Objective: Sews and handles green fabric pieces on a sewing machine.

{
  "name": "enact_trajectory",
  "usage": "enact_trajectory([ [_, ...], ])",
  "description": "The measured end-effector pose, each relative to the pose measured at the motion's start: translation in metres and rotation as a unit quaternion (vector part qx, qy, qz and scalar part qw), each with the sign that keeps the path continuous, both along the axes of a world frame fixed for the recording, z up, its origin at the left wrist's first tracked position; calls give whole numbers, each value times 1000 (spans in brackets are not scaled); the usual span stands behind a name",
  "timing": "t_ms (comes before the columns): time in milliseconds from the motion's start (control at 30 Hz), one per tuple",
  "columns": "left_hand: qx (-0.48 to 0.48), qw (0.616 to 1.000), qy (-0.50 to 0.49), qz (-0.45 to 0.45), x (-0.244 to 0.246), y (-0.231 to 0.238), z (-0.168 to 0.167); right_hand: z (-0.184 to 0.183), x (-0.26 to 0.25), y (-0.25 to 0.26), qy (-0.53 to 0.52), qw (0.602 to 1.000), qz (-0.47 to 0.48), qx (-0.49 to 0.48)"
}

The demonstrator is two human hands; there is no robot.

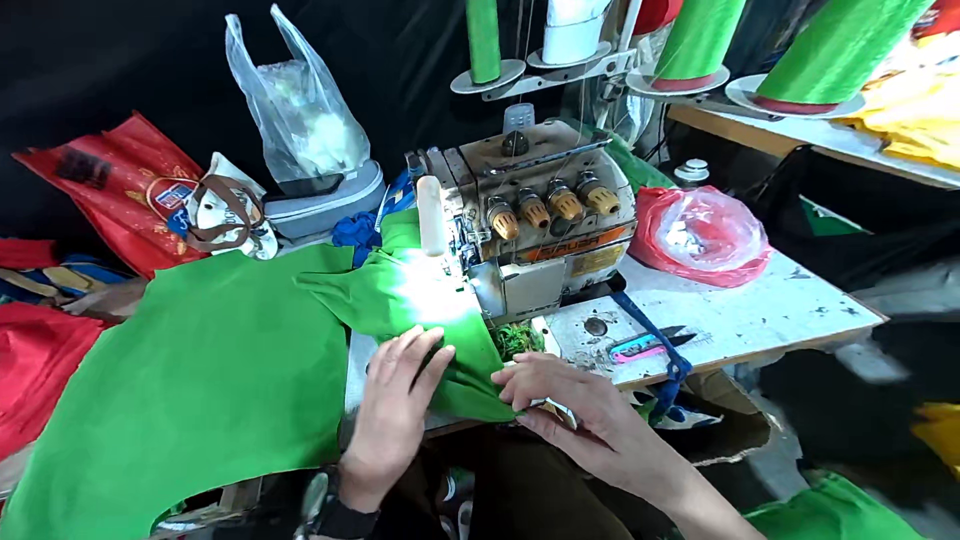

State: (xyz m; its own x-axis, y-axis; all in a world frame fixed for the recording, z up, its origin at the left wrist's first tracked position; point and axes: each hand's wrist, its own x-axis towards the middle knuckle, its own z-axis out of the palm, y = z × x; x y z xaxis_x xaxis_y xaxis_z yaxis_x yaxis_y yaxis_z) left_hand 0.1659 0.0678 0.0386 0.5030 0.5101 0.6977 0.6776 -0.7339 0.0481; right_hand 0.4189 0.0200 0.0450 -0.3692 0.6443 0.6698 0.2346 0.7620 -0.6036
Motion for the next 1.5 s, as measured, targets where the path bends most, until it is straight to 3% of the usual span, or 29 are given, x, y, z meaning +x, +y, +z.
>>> enact_trajectory([
  [133, -113, 985, 125, 19, -17, -9, 51, -4, -5, -11, -47, 992, -70, 94],
  [233, -205, 968, 141, 15, -5, -33, 74, -27, -10, -14, -47, 987, -112, 107],
  [400, -153, 986, 28, 66, 31, -7, 41, -41, -13, -28, -38, 985, -151, 70],
  [533, -123, 985, 41, 117, 33, 15, 26, -59, -9, -24, -17, 983, -163, 78],
  [1100, -186, 981, 30, 39, 19, 55, 51, -32, -18, -4, -13, 982, -185, 46],
  [1500, -226, 973, 33, -36, 8, 117, 77, -16, -25, 45, -56, 960, -243, 131],
])
